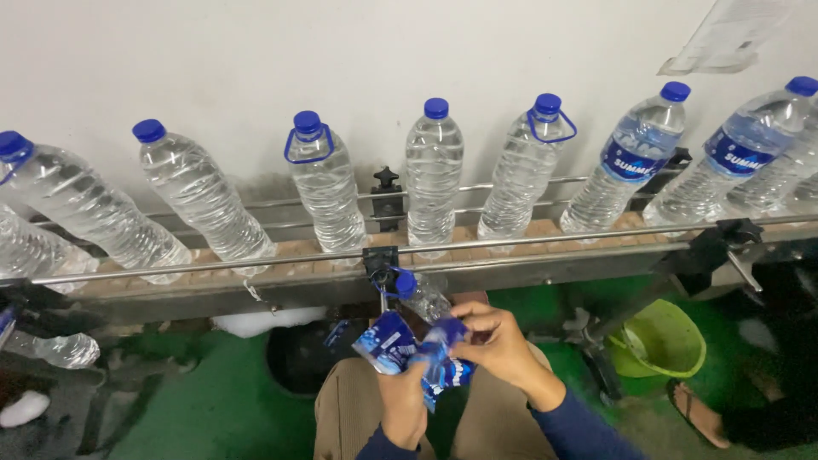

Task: Manually applying plastic sleeve labels to water bottles as they move along a conveyor belt.

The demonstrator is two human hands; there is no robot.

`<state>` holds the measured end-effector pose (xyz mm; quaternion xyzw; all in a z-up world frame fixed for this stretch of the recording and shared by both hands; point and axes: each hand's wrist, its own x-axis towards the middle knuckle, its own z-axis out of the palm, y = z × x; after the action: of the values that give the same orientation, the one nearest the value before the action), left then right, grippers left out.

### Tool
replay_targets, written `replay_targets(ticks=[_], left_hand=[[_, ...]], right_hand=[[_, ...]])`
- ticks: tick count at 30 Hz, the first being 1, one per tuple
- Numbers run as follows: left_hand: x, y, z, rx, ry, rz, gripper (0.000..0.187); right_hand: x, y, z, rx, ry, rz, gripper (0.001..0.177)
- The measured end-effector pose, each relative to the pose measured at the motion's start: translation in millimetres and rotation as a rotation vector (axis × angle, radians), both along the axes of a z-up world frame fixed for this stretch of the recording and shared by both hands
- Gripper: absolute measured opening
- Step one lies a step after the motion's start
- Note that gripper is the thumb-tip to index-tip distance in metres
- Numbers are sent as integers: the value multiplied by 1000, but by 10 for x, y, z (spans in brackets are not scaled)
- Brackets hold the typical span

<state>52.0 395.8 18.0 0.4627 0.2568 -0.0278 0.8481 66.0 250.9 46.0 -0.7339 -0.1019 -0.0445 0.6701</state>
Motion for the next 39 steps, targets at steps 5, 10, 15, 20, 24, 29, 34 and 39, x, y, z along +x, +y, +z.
replay_targets(ticks=[5,10,15,20,24,29,34,39], left_hand=[[60,354,-29,-222,-36,-124,38],[-58,576,184,-532,-74,-457,43],[-82,788,285,-398,-16,-608,36],[-75,1085,398,-333,159,-569,45],[7,1334,222,-263,118,-499,48],[95,1677,134,-88,63,-484,55],[135,2018,63,51,27,-393,58],[320,2247,247,-25,25,-134,66]], right_hand=[[273,193,417,722,113,389,20],[1142,102,1652,-171,-306,-336,8],[2360,-111,1781,-1107,-352,-572,33],[1962,178,1634,-828,-312,-453,77],[1810,420,1370,-619,-217,-658,103],[1738,668,845,-427,-300,-724,117],[1539,860,510,-317,-271,-684,120],[720,2076,377,87,-473,36,96]])
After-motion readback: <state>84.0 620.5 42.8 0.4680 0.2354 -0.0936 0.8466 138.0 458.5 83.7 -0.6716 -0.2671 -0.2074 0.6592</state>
